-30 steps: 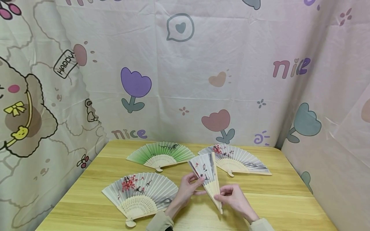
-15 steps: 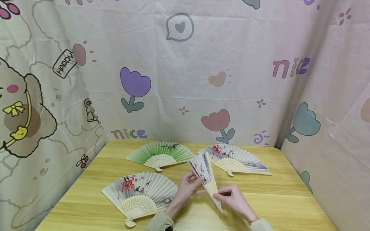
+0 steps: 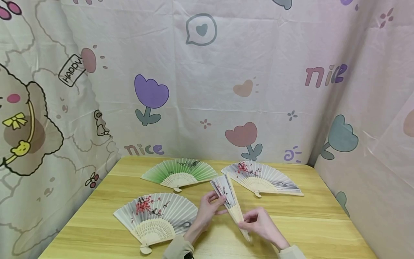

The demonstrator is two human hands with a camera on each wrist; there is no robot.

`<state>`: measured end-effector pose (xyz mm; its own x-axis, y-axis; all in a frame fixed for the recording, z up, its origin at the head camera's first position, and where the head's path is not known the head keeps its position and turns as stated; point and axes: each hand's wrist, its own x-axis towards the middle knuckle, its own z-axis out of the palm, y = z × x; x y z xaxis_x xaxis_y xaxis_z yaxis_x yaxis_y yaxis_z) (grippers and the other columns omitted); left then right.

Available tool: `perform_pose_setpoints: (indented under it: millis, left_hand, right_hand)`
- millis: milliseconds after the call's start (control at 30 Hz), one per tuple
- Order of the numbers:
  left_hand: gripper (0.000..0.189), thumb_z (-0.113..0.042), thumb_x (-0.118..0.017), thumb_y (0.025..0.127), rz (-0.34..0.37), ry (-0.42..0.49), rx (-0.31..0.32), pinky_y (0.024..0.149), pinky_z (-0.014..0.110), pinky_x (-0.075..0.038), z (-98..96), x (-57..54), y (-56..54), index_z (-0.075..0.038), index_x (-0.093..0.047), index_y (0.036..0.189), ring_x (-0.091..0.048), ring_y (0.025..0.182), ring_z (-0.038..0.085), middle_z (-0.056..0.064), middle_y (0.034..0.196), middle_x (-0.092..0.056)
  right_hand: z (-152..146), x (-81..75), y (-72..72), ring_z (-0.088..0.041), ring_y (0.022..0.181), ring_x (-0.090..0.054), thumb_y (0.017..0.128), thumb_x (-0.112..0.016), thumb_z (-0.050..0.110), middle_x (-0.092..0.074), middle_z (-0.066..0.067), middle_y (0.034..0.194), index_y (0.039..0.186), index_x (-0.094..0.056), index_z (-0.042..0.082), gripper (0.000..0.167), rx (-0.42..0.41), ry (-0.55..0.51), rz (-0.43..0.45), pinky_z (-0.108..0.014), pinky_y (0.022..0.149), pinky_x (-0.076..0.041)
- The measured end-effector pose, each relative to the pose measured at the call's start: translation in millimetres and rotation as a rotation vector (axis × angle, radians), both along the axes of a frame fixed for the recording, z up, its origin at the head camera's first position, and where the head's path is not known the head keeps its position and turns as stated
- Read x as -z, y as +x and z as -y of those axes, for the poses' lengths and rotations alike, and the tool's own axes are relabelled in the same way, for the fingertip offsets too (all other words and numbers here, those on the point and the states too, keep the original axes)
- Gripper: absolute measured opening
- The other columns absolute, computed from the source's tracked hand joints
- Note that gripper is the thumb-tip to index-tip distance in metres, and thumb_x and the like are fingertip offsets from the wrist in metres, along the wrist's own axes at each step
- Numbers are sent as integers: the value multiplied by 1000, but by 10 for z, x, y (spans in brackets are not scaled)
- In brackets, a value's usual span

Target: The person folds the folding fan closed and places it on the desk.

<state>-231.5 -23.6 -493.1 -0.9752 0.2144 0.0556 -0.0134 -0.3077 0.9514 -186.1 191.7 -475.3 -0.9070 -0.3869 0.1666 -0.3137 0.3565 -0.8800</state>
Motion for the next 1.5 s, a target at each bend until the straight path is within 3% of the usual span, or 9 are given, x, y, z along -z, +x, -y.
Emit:
perform_pose_setpoints:
  millis: [400, 733, 1000, 1500]
  left_hand:
    - [43, -14, -68, 96, 16, 15, -20, 78, 33, -69, 33, -16, -28, 15, -55, 125, -71, 85, 12, 7, 105, -68]
    - [44, -14, -67, 97, 12, 7, 2, 79, 35, -69, 44, -49, -35, 13, -54, 130, -71, 90, 12, 5, 106, -69]
    - [46, -14, -67, 97, 3, 6, 28, 80, 36, -69, 59, -42, -22, 13, -52, 132, -69, 90, 13, 10, 111, -66]
    - [45, -7, -71, 93, 21, 11, 15, 78, 36, -69, 61, -28, -32, 15, -55, 128, -74, 85, 15, 7, 101, -75]
  right_hand:
    - [-3, -5, -4, 6, 55, -49, 82, -80, 9, -68, -17, 65, 79, -76, -1, 11, 6, 50, 6, -12, 46, -47]
    - [2, -22, 2, 5, 55, -50, 80, -82, 14, -68, -2, 64, 77, -77, 6, 10, 52, 102, 11, -13, 46, -48]
    - [-1, -29, 4, 5, 55, -50, 80, -82, 14, -68, -3, 64, 77, -77, 5, 10, 35, 104, 14, -13, 46, -48]
    - [-3, -15, 9, 7, 53, -47, 80, -81, 12, -64, 0, 59, 66, -72, 6, 18, 2, 130, -20, -12, 44, -43]
